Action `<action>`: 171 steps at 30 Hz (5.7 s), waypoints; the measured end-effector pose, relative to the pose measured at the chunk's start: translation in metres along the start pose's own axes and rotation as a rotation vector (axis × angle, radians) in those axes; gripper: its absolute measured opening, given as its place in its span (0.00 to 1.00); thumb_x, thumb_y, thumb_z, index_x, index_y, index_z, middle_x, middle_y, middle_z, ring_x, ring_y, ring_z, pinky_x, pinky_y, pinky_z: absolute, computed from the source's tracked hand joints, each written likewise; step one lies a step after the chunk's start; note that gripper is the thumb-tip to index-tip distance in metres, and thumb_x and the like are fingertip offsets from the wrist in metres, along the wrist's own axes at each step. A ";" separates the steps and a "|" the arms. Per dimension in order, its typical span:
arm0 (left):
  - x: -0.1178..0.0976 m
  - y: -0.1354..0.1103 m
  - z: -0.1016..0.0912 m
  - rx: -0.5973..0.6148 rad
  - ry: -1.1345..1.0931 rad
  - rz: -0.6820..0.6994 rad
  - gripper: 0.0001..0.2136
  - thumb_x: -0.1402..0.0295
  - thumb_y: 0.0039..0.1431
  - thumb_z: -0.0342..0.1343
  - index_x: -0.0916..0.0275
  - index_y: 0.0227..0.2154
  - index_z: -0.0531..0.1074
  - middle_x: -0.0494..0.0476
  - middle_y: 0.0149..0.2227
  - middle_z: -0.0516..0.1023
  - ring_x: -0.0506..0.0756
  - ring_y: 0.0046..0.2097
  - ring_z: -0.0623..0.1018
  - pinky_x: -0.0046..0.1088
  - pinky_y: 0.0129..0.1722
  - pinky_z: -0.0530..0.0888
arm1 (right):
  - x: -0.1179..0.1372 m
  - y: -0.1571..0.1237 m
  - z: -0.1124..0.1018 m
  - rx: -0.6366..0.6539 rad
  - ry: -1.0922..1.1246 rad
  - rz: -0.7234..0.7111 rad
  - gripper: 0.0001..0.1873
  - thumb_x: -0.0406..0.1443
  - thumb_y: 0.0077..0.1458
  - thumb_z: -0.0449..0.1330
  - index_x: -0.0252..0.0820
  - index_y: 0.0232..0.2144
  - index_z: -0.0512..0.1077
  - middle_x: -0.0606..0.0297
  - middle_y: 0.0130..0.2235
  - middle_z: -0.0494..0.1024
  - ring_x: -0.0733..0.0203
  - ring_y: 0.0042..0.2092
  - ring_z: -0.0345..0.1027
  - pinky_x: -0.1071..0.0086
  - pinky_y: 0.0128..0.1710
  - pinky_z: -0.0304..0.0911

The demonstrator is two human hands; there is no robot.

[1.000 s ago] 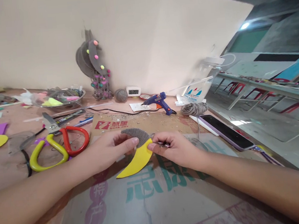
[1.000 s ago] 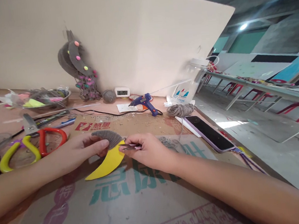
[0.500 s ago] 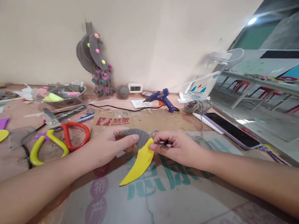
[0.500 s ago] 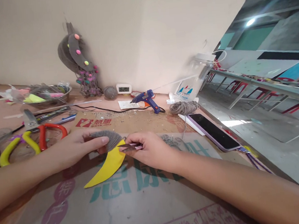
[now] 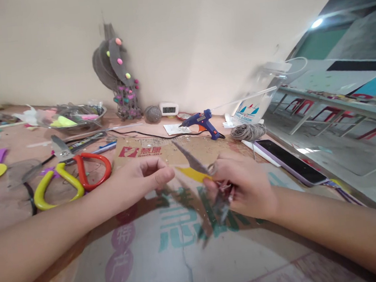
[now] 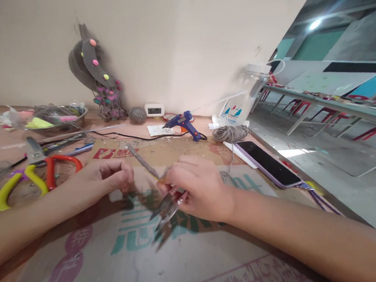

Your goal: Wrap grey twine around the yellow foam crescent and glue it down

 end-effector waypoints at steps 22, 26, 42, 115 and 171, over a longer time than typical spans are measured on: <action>-0.004 -0.001 0.006 0.044 0.151 -0.004 0.14 0.59 0.57 0.47 0.62 0.22 0.65 0.47 0.23 0.66 0.49 0.28 0.66 0.23 0.28 0.62 | -0.005 -0.002 0.008 0.061 0.075 0.165 0.10 0.33 0.52 0.57 0.39 0.40 0.67 0.67 0.26 0.71 0.66 0.28 0.61 0.72 0.29 0.54; -0.002 -0.001 0.006 0.030 0.199 -0.014 0.15 0.57 0.57 0.47 0.62 0.23 0.65 0.47 0.23 0.64 0.49 0.27 0.65 0.24 0.26 0.61 | -0.019 -0.002 0.014 0.150 0.090 0.356 0.16 0.28 0.49 0.56 0.42 0.42 0.71 0.66 0.28 0.73 0.64 0.30 0.64 0.72 0.30 0.56; -0.003 -0.001 0.008 0.102 0.220 0.092 0.13 0.58 0.56 0.49 0.60 0.33 0.72 0.51 0.32 0.75 0.54 0.35 0.73 0.27 0.32 0.69 | -0.011 0.001 0.018 0.200 0.311 0.408 0.09 0.29 0.49 0.57 0.41 0.33 0.74 0.66 0.30 0.76 0.67 0.32 0.67 0.75 0.32 0.59; 0.000 0.001 0.004 0.007 0.173 0.013 0.16 0.56 0.56 0.46 0.62 0.20 0.64 0.48 0.22 0.66 0.50 0.27 0.66 0.25 0.26 0.61 | 0.001 0.001 0.004 0.132 -0.045 0.111 0.13 0.38 0.59 0.49 0.35 0.43 0.65 0.60 0.33 0.73 0.63 0.31 0.64 0.70 0.31 0.59; 0.002 0.000 0.003 0.031 0.103 -0.007 0.18 0.53 0.56 0.47 0.63 0.21 0.62 0.45 0.21 0.59 0.47 0.23 0.59 0.23 0.21 0.55 | -0.001 0.006 0.012 0.197 -0.186 0.023 0.12 0.37 0.61 0.48 0.35 0.35 0.68 0.63 0.28 0.71 0.64 0.29 0.61 0.71 0.29 0.54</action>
Point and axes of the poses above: each hand's wrist, its own y-axis towards the middle knuckle, its own z-axis out of the palm, x = y × z, the point moved 2 cm from there along y, towards the middle knuckle
